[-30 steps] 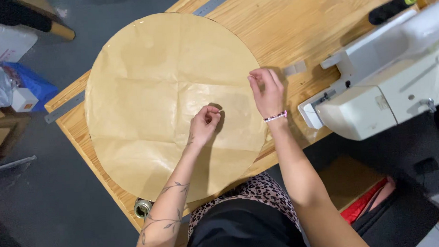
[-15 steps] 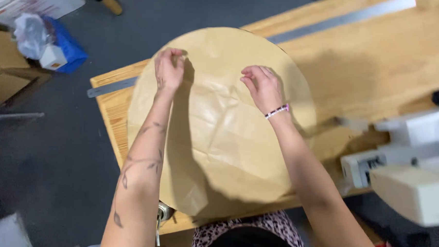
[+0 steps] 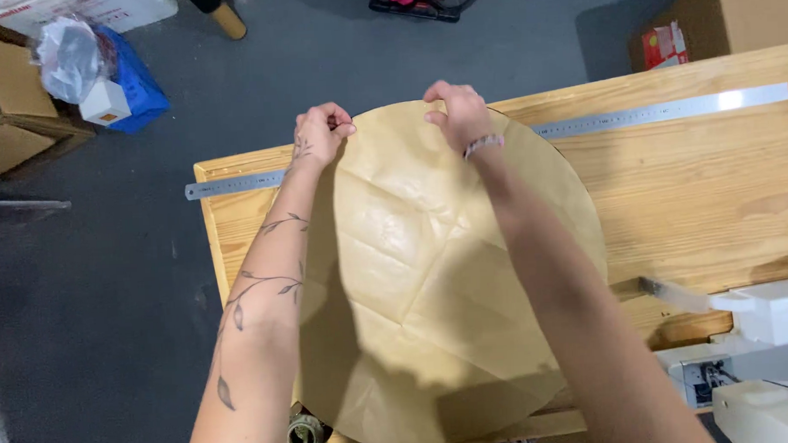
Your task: Folding paper and fabric patterns and filing them into a binder
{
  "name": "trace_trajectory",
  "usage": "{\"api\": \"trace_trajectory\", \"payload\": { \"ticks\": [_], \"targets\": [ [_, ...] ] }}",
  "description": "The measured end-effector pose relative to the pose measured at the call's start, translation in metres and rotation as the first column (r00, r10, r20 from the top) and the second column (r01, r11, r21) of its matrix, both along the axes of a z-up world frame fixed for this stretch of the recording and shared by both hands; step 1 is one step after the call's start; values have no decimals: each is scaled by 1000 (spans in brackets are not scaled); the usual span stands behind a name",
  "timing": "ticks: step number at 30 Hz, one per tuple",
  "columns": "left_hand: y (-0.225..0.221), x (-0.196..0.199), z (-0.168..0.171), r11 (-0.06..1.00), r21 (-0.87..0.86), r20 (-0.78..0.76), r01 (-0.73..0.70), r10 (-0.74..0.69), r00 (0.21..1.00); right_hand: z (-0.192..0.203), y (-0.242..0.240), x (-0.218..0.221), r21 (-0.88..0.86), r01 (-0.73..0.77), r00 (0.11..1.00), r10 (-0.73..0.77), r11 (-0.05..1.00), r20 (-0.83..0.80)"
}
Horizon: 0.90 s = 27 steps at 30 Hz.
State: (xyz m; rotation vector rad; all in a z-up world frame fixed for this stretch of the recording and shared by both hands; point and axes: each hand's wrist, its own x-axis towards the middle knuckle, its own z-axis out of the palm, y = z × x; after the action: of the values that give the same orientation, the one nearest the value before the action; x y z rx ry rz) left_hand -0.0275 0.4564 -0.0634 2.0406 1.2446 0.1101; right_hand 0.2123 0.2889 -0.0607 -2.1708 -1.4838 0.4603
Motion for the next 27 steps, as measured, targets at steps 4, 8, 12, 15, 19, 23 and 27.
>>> {"api": "trace_trajectory", "payload": {
  "ticks": [4,8,12,15,19,23,27],
  "targets": [
    [1,-6,16,998,-24,26,63,-62,998,11,32,26,-311,-60,996,36,949,-82],
    [-6,0,33,985,31,-34,171,-170,985,77,36,16,-485,-190,973,99,854,-207],
    [-8,13,31,941,85,-238,329,-301,923,49,55,12,-624,-212,938,337,752,87],
    [-5,12,-6,813,340,-354,472,-354,866,16,67,12,-678,-203,856,464,707,227],
    [-17,8,-17,743,473,-375,473,-316,872,18,60,-3,-733,-114,828,471,670,302],
    [-20,1,-18,778,467,-328,420,-288,900,-5,52,-14,-627,-45,777,421,778,468],
    [-3,-20,-25,782,486,-459,391,-152,875,-85,48,-8,-392,90,789,175,915,589]
  ]
}}
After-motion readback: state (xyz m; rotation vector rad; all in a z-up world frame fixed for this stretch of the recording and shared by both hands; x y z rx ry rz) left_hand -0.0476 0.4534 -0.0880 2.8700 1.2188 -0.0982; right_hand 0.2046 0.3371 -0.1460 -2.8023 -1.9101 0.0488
